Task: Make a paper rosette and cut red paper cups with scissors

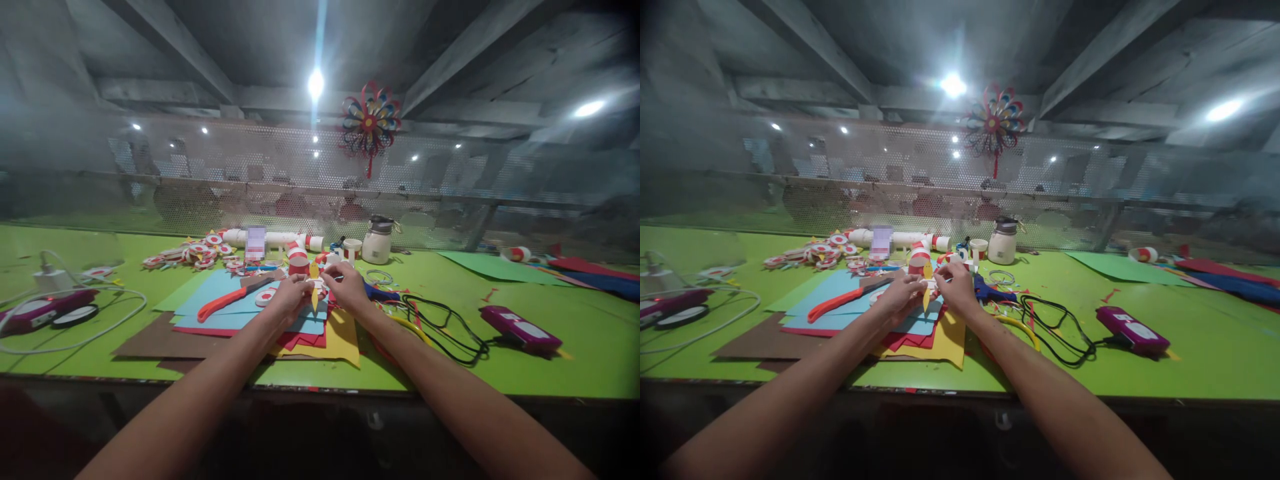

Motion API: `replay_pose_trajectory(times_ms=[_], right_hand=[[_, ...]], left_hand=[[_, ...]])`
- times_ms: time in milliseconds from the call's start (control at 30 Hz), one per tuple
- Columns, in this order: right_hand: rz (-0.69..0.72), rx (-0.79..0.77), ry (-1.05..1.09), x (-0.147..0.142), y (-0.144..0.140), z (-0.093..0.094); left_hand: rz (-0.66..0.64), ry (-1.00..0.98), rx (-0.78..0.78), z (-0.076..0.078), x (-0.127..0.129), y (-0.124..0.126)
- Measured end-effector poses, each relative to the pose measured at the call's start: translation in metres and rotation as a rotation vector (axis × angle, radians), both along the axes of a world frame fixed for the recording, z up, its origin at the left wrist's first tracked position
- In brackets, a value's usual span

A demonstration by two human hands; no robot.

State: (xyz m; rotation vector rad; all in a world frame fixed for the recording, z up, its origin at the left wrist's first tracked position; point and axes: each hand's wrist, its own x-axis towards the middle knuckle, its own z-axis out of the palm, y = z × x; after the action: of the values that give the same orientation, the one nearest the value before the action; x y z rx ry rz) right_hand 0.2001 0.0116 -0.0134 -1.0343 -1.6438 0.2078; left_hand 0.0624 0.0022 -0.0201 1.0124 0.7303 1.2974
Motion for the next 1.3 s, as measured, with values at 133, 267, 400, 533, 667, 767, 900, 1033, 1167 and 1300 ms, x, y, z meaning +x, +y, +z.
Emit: replay_pose_trajectory(times_ms=[133, 267, 400, 533, 667, 767, 900, 1033, 1167, 1300], right_hand=[[0.004, -0.029, 0.068, 0.006, 0.003, 0.006], [0.073, -0.139, 0.101, 0.01, 0.01, 0.006], [0.134, -0.237, 0.139, 0.013, 0.015, 0.002], [0.163, -0.293, 0.211, 0.014, 0.014, 0.001], [0.182, -0.34, 0.273, 0.014, 0.013, 0.002], [0.198, -0.361, 0.307, 0.015, 0.014, 0.002], [0.236, -0.395, 0.344, 0.015, 0.013, 0.003], [0.269, -0.437, 0.386, 0.015, 0.012, 0.004], [0.307, -0.476, 0.419, 0.014, 0.01, 0.005], [0.331, -0.497, 0.44, 0.015, 0.008, 0.006]], left_hand=[[0.009, 0.033, 0.008, 0.0, 0.001, -0.001], [0.001, 0.082, 0.013, -0.003, 0.006, -0.003], [-0.038, 0.12, 0.006, -0.004, 0.009, -0.006], [-0.045, 0.141, 0.0, -0.002, 0.009, -0.008], [-0.039, 0.147, 0.004, -0.001, 0.009, -0.009], [-0.037, 0.151, 0.006, -0.002, 0.009, -0.01], [-0.041, 0.167, 0.012, -0.002, 0.009, -0.01], [-0.046, 0.188, 0.023, -0.002, 0.008, -0.009], [-0.047, 0.213, 0.028, -0.002, 0.008, -0.01], [-0.045, 0.249, 0.033, 0.0, 0.008, -0.012]])
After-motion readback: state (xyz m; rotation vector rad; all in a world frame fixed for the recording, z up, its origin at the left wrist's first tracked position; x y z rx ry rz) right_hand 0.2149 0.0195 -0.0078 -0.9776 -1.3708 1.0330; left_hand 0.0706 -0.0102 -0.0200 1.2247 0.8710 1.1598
